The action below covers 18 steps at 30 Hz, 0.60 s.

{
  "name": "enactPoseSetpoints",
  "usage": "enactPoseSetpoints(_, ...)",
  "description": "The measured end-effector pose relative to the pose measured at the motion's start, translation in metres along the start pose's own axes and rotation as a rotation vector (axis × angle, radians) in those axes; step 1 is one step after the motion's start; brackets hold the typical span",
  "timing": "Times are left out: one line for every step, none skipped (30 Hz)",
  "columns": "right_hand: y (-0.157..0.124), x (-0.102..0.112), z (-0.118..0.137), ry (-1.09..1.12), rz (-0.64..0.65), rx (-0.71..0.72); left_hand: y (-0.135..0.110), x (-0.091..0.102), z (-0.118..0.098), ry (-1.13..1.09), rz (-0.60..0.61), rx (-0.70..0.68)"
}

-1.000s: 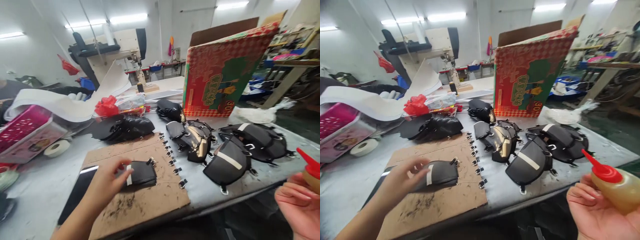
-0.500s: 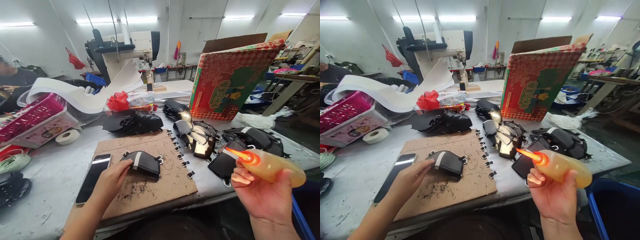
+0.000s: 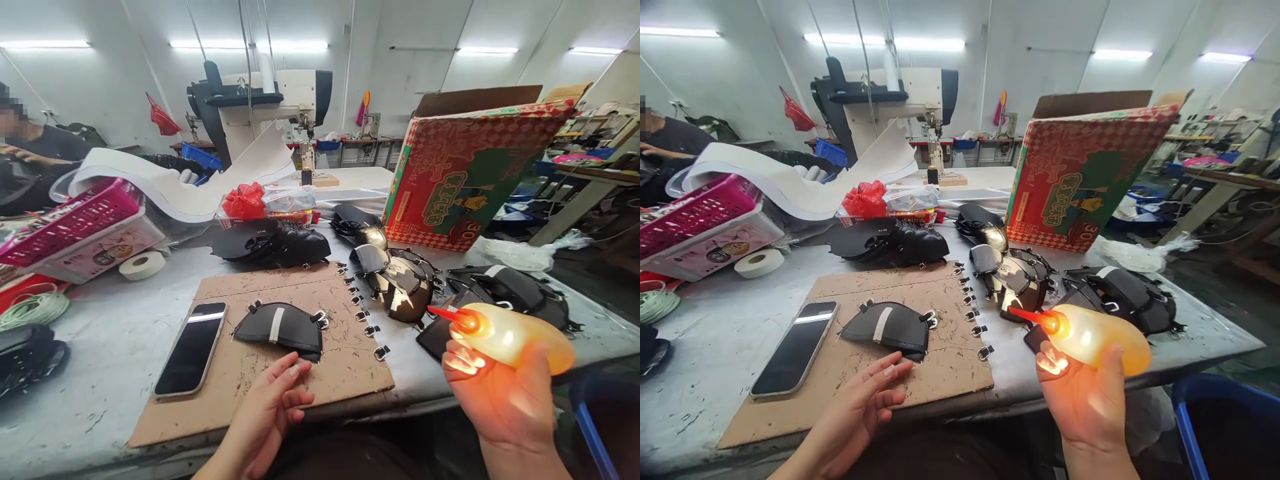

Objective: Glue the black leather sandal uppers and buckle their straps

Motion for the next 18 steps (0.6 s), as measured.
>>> enactPoseSetpoints(0.000,0.000,0.000,0.002,0.004,0.001,0.000,0.001,-0.001,-0.018,-0.014,-0.004)
enactPoseSetpoints(0.000,0.001,-0.001,0.005,0.005,0.001,0.000,0.001,-0.003,-0.032,-0.026,-0.011)
enactPoseSetpoints(0.001,0.002,-0.002,0.009,0.004,-0.004,0.000,0.001,-0.005,-0.043,-0.035,-0.020)
enactPoseSetpoints(0.001,0.003,-0.003,0.014,0.004,-0.015,0.001,0.001,-0.008,-0.049,-0.045,-0.032)
enactPoseSetpoints(0.002,0.004,-0.005,0.020,0.005,-0.024,0.002,0.001,-0.010,-0.052,-0.057,-0.041)
enactPoseSetpoints(0.002,0.004,-0.006,0.025,0.009,-0.036,0.004,0.002,-0.013,-0.052,-0.067,-0.048)
enactPoseSetpoints(0.002,0.005,-0.007,0.029,0.012,-0.045,0.007,0.001,-0.015,-0.049,-0.071,-0.044)
enactPoseSetpoints(0.002,0.005,-0.008,0.033,0.012,-0.050,0.011,0.001,-0.016,-0.042,-0.071,-0.027)
enactPoseSetpoints(0.002,0.005,-0.009,0.039,0.007,-0.055,0.016,0.000,-0.017,-0.033,-0.063,0.001)
enactPoseSetpoints(0.001,0.005,-0.009,0.047,-0.001,-0.060,0.021,-0.001,-0.017,-0.023,-0.053,0.033)
enactPoseSetpoints(-0.001,0.005,-0.011,0.057,-0.011,-0.070,0.026,-0.003,-0.016,-0.013,-0.041,0.063)
enactPoseSetpoints(-0.002,0.004,-0.012,0.070,-0.017,-0.086,0.031,-0.004,-0.017,-0.005,-0.035,0.084)
enactPoseSetpoints(-0.003,0.003,-0.015,0.082,-0.016,-0.102,0.035,-0.005,-0.018,0.001,-0.035,0.091)
enactPoseSetpoints(-0.004,0.002,-0.016,0.092,-0.010,-0.113,0.038,-0.005,-0.020,0.001,-0.038,0.083)
enactPoseSetpoints(-0.005,0.001,-0.018,0.099,-0.001,-0.117,0.041,-0.006,-0.022,-0.001,-0.040,0.068)
enactPoseSetpoints(-0.005,-0.001,-0.018,0.102,0.011,-0.118,0.043,-0.007,-0.025,-0.003,-0.042,0.046)
enactPoseSetpoints(-0.006,-0.001,-0.019,0.102,0.022,-0.118,0.044,-0.007,-0.028,-0.004,-0.041,0.023)
enactPoseSetpoints(-0.006,-0.002,-0.020,0.104,0.031,-0.120,0.045,-0.008,-0.030,-0.006,-0.040,0.002)
Point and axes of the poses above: each hand's wrist, its own y-axis towards the middle knuckle, its own x-axis out of the back of the hand, z = x × y, the point moved 9 cm from there along y, towards the middle knuckle, and after that the axes turned 15 degrees about z, right-handed, at the moved point
